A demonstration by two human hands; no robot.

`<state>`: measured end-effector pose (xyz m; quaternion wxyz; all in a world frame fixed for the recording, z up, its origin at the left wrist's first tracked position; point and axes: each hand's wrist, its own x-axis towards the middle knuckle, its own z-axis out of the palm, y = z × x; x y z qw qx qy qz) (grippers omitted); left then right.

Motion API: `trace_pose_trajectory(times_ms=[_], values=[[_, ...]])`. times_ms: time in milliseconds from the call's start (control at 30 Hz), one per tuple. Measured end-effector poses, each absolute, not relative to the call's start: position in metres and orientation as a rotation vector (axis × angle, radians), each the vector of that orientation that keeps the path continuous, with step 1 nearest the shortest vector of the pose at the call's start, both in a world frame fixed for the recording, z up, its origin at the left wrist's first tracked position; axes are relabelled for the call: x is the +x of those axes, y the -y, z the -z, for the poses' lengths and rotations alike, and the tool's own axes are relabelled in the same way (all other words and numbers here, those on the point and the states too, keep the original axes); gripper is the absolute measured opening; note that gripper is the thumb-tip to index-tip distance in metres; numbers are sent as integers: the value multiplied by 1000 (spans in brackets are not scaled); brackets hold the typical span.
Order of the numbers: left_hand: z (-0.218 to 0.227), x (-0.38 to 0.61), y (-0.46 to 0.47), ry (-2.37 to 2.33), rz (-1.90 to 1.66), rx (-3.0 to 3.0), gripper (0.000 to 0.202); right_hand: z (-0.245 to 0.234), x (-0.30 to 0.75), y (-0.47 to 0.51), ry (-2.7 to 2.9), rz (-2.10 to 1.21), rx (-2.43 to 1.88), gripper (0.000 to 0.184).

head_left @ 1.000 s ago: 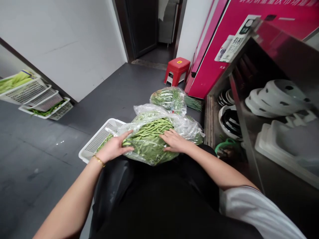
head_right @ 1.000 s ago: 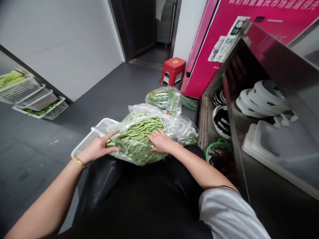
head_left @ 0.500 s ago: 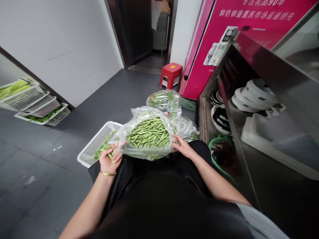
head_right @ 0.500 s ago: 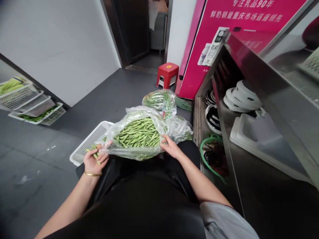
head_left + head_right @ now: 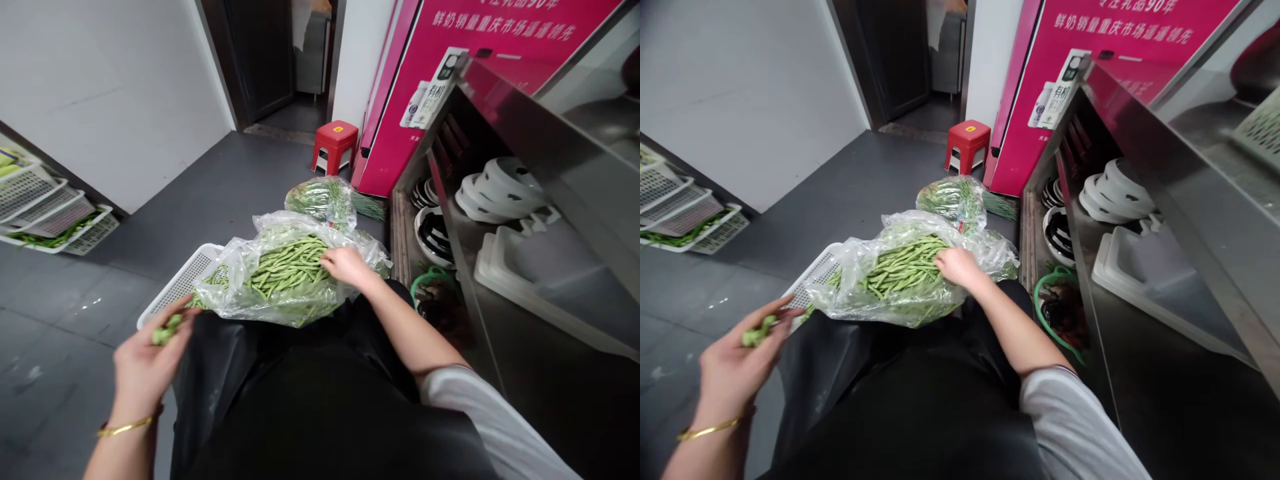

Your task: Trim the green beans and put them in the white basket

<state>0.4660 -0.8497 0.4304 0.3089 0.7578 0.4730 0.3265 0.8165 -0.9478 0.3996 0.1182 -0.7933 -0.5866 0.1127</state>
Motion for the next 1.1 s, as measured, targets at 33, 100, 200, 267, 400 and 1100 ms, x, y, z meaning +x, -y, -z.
trace_pose_trajectory(times_ms=[33,100,200,267,400,1100], values=[[-432,484,859,-1088,-829,2106,39,-396,803,932,1792,-392,-2364,31],[-423,523,874,-784,-556,2273,41,-385,785,906,1817,-432,-2384,28],[-393,561,881,-664,-23,2345,28,-374,782,893,1781,-412,-2362,22],[-377,564,881,-585,209,2339,23,-376,790,904,1739,-362,-2329,22],[-386,552,880,-585,-125,2234,32,-393,792,947,1248,-474,-1869,25],[-402,585,886,-615,-378,965,27,-400,760,970,1153,-1204,-1379,42]])
